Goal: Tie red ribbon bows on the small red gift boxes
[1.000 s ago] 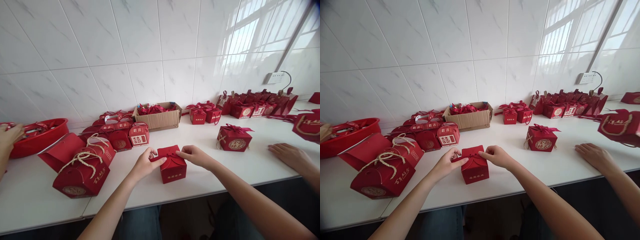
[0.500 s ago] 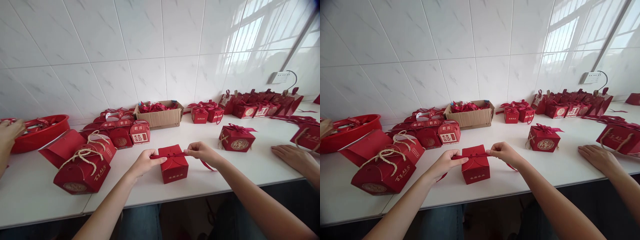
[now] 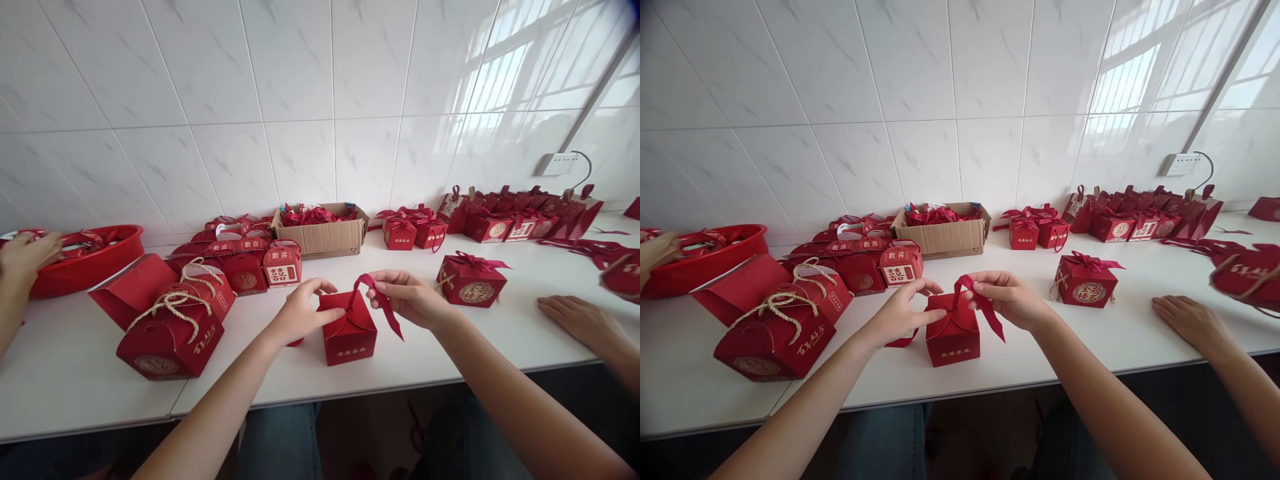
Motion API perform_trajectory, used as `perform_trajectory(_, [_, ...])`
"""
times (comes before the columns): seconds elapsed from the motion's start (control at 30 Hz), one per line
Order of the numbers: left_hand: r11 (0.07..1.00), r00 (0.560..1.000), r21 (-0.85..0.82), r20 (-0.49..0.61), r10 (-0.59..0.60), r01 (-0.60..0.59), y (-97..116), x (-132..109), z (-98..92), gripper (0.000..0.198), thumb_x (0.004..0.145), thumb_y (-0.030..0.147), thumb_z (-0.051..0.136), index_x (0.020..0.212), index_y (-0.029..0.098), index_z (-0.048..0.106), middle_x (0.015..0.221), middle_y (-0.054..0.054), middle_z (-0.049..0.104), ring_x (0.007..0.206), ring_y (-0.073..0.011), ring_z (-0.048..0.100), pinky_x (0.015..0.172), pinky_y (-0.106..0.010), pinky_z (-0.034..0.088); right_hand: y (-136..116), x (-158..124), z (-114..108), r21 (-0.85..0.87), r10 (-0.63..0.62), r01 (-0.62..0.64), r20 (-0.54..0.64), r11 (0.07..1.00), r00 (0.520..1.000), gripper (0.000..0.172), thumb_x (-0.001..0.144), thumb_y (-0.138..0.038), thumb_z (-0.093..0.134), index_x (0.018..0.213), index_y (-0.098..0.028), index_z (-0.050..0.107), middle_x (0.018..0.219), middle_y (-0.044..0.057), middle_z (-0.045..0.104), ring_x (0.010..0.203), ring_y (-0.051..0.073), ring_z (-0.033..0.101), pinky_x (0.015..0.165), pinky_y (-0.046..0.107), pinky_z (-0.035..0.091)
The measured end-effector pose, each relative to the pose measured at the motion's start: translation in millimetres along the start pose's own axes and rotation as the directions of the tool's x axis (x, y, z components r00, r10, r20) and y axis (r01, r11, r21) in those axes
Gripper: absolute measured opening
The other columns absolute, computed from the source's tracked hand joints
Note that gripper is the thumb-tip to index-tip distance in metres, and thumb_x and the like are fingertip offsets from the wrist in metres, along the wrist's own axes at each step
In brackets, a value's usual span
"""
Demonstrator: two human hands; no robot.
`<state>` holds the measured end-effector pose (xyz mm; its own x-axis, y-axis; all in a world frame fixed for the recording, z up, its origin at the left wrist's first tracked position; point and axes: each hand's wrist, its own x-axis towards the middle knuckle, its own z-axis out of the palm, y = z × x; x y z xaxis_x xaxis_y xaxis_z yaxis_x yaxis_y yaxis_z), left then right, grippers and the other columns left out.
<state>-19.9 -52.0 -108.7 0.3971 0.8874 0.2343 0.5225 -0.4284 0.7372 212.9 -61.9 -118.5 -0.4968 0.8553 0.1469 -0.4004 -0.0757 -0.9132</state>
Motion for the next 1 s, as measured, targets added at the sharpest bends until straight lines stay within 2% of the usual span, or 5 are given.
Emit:
perform_trajectory(0.37, [0.97,0.926,0.163,-0.307,0.221,-0.178,24.4,9.4,21.3,0.012,0.078,0.027,0.058,0.07,0.02,0.062,0.072,-0.001,0.067,0.075,-0.0185,0.06,0.074,-0.032,0.045,12.2,4.6,14.4,-0.483,-0.055,-0.019,-0.139,0.876,0.989,0.037,0.079,-0.036,0.064,0.112,-0.02,0.058,0.071,0.001,0.068,0.064,0.014,0.059,0.062,0.027,0.046])
perform_trajectory(0.53, [0.991,0.969,0.015,-0.211,0.13,-0.13,19.3,2.6,12.2,0.008,0.076,0.029,0.058,0.077,0.021,0.062,0.085,-0.002,0.066,0.085,-0.0192,0.059,0.082,-0.032,0.043,25.4,14.2,30.4,-0.705,-0.144,-0.036,-0.194,0.708,0.97,0.025,0.082,-0.037,0.054,0.081,-0.016,0.068,0.069,0.002,0.062,0.055,0.012,0.051,0.054,0.026,0.041])
perform_trajectory(0.67, [0.98,0.978,-0.158,-0.152,-0.145,0.121,-3.2,-3.7,4.7,0.021,0.073,0.035,0.06,0.089,0.022,0.054,0.104,-0.004,0.06,0.1,-0.0202,0.054,0.088,-0.032,0.04,30.7,17.0,33.0,-0.798,-0.293,-0.005,-0.226,0.602,0.929,0.023,0.081,-0.035,0.054,0.077,-0.016,0.067,0.086,0.006,0.064,0.066,0.015,0.056,0.062,0.028,0.044])
perform_trajectory(0.83, [0.932,0.951,-0.187,0.052,-0.306,0.31,-27.9,-10.8,4.4,0.035,0.07,0.051,0.061,0.077,0.019,0.053,0.072,-0.001,0.058,0.065,-0.0165,0.055,0.059,-0.028,0.042,31.5,17.3,33.9,-0.737,-0.227,0.008,-0.198,0.676,0.953,0.025,0.083,-0.034,0.048,0.082,-0.016,0.067,0.079,0.005,0.068,0.074,0.018,0.061,0.065,0.027,0.046])
perform_trajectory(1.0, [0.918,0.94,-0.207,0.119,-0.32,0.339,-21.8,-11.9,-7.3,0.041,0.073,0.057,0.056,0.062,0.017,0.054,0.056,0.004,0.044,0.051,-0.0102,0.04,0.049,-0.023,0.03,31.2,20.4,43.2,-0.786,-0.245,-0.122,-0.33,0.607,0.912,0.025,0.08,-0.031,0.048,0.071,-0.017,0.066,0.07,0.004,0.068,0.062,0.017,0.06,0.057,0.026,0.043])
